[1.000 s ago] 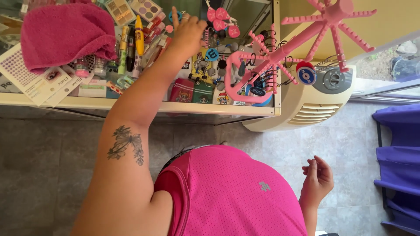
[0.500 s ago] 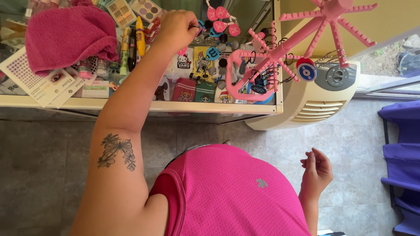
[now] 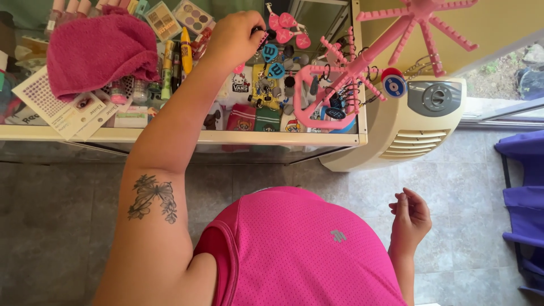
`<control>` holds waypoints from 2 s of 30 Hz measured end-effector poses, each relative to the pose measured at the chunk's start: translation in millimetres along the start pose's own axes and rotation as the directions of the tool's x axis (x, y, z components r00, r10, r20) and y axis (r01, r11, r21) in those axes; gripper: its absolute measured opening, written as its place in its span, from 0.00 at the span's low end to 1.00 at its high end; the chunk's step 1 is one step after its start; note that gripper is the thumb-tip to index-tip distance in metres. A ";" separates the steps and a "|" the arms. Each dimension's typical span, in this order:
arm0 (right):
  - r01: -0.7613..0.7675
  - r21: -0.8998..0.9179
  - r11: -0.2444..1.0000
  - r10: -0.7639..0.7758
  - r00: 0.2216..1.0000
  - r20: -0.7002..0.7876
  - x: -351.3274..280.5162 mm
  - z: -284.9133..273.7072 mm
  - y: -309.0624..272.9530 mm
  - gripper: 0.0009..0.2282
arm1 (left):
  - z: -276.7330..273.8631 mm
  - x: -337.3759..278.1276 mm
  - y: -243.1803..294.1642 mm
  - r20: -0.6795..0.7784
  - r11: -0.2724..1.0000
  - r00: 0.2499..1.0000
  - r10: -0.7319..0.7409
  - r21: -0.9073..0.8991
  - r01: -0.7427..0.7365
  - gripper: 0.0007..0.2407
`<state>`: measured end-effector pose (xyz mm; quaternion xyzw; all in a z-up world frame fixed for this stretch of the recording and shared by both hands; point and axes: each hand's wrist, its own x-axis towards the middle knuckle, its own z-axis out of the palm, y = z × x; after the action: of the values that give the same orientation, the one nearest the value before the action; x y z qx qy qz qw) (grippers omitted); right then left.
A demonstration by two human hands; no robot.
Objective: Organizing and hanging various small accessories and keychains onto a pink display stand on a glass counter.
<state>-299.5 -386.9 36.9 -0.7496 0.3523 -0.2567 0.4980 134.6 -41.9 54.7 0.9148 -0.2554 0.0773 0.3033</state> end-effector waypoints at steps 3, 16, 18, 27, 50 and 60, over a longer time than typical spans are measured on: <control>0.014 0.024 1.000 -0.014 1.000 -0.009 4.0 0.5 11.5 0.04 | -32.0 -16.2 36.6 0.024 0.979 0.995 -0.096 -0.176 0.099 0.04; -0.358 0.625 0.694 -0.254 0.690 0.678 -5.5 150.3 -7.5 0.18 | 6.8 -154.8 155.4 0.155 0.696 0.974 0.166 -0.718 -0.004 0.07; -0.346 0.611 0.712 -0.234 0.704 0.671 8.4 152.4 7.9 0.14 | 1.2 -164.9 151.7 0.148 0.701 0.982 0.116 -0.712 0.024 0.07; 0.263 0.503 0.824 -0.556 0.550 0.623 22.3 112.9 -98.3 0.10 | 46.3 -198.5 122.8 0.062 0.533 0.997 -0.045 -0.843 0.077 0.07; 0.908 0.084 0.410 -0.841 0.340 0.421 84.9 106.2 -282.1 0.08 | 46.3 -68.5 183.4 0.139 0.118 0.979 -0.149 -0.980 0.158 0.09; 0.937 0.028 0.349 -0.841 0.300 0.449 90.2 112.7 -278.0 0.07 | 54.3 -63.6 178.2 0.048 0.098 0.994 -0.100 -0.993 0.058 0.05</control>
<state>-84.9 -322.8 255.9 -0.9049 -0.2044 -0.2919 0.2328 -12.3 -169.7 84.0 0.4871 -0.1875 -0.1155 0.8451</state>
